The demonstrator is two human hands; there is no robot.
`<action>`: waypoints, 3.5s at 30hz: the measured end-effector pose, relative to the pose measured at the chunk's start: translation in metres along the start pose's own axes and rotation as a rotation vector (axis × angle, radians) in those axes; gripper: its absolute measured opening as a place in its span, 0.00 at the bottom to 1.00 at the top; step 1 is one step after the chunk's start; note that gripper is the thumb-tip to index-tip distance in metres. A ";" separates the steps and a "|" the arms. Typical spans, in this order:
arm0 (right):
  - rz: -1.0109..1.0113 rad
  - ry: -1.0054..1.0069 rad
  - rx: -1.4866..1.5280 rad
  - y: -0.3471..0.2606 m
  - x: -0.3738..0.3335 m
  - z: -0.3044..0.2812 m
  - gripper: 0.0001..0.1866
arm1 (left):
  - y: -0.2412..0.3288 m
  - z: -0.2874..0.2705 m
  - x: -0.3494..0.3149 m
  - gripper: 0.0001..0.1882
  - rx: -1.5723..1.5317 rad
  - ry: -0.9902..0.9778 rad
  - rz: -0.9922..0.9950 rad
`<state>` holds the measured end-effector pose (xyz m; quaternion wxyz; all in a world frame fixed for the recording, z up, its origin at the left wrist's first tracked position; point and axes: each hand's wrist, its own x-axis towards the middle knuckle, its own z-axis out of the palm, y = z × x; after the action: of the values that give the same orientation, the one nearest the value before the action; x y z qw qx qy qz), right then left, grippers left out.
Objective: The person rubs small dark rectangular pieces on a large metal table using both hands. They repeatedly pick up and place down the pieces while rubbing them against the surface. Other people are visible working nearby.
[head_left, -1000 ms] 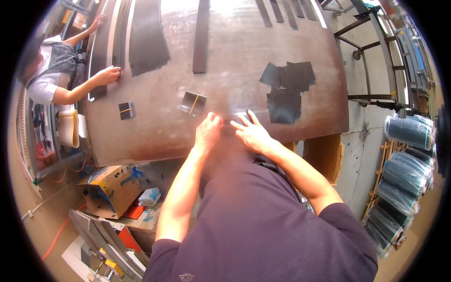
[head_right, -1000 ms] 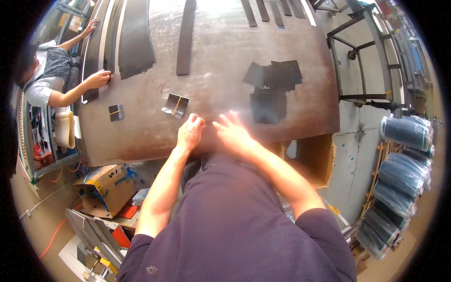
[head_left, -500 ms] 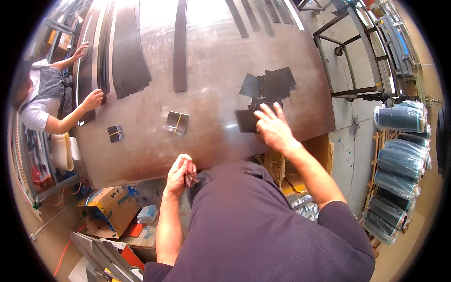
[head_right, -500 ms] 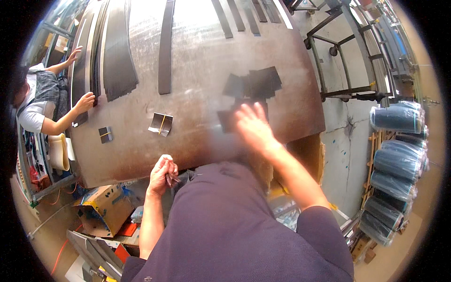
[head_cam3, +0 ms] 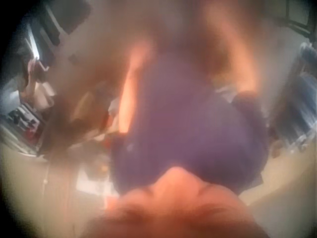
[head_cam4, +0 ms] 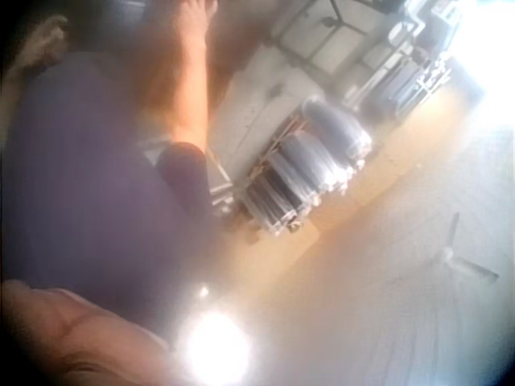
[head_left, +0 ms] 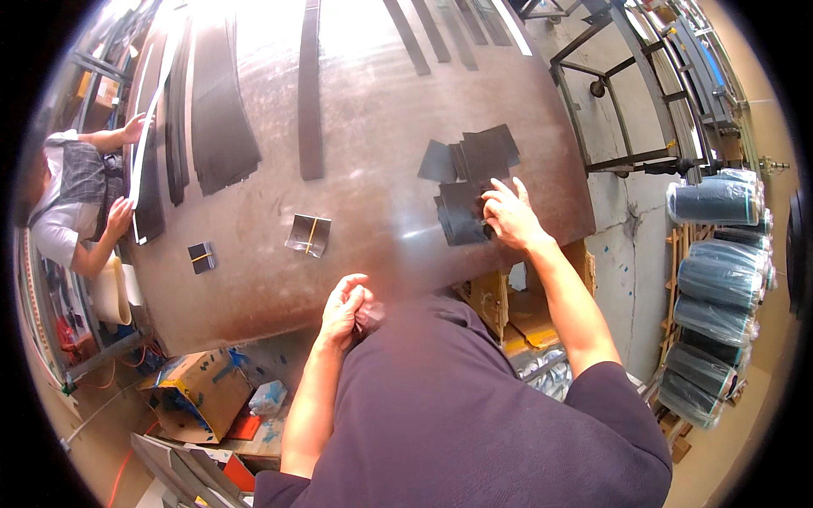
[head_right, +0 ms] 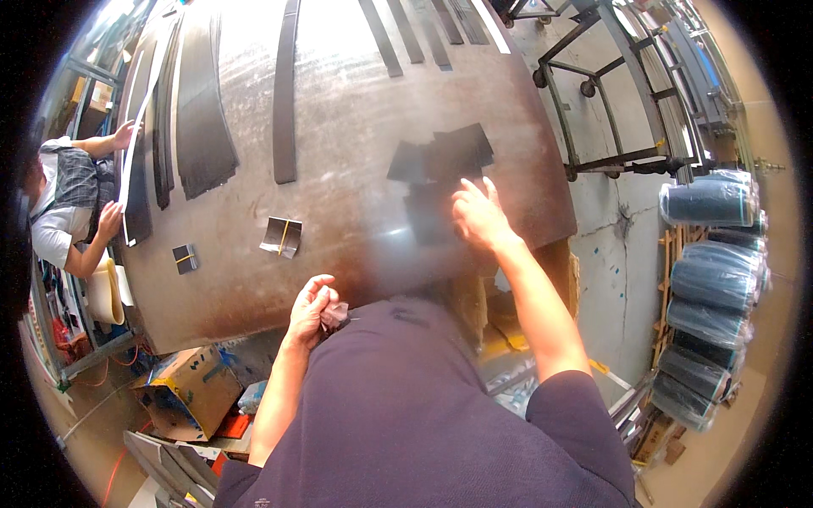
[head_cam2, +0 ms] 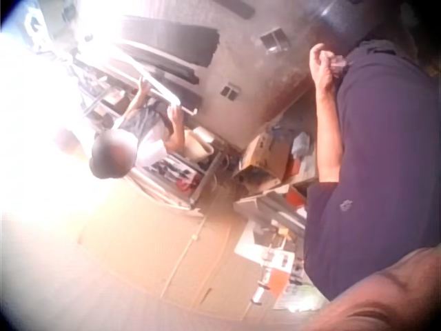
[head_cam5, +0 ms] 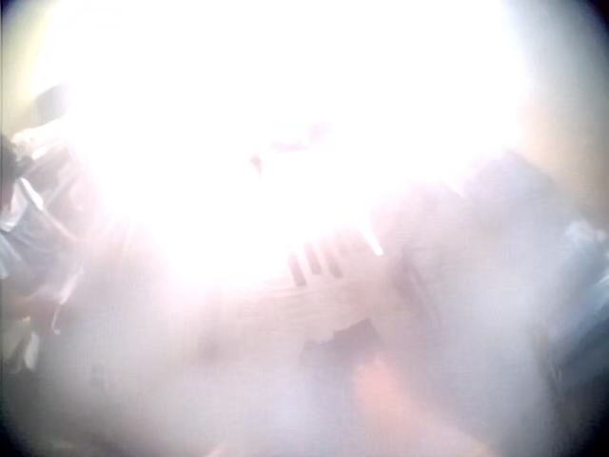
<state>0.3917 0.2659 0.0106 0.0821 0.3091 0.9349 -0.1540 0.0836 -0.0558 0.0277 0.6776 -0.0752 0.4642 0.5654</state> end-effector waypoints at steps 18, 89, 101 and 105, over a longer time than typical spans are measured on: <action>0.115 0.552 0.584 -0.101 0.012 -0.027 0.16 | 0.042 0.023 -0.025 0.16 -0.373 0.329 0.273; 0.187 -0.105 0.715 -0.388 -0.013 0.096 0.19 | 0.112 -0.190 -0.036 0.33 1.075 0.347 0.721; 0.137 -0.117 0.811 -0.230 0.017 0.009 0.20 | 0.082 -0.075 0.075 0.57 1.627 0.703 0.564; 0.164 -0.155 1.056 -0.229 0.035 0.007 0.21 | 0.084 -0.040 0.035 0.46 0.941 0.464 0.392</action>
<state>0.2259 0.1088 0.0493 -0.0040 0.3680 0.6945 -0.6183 -0.0112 -0.0270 0.0160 0.4005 0.2008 0.8086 0.3814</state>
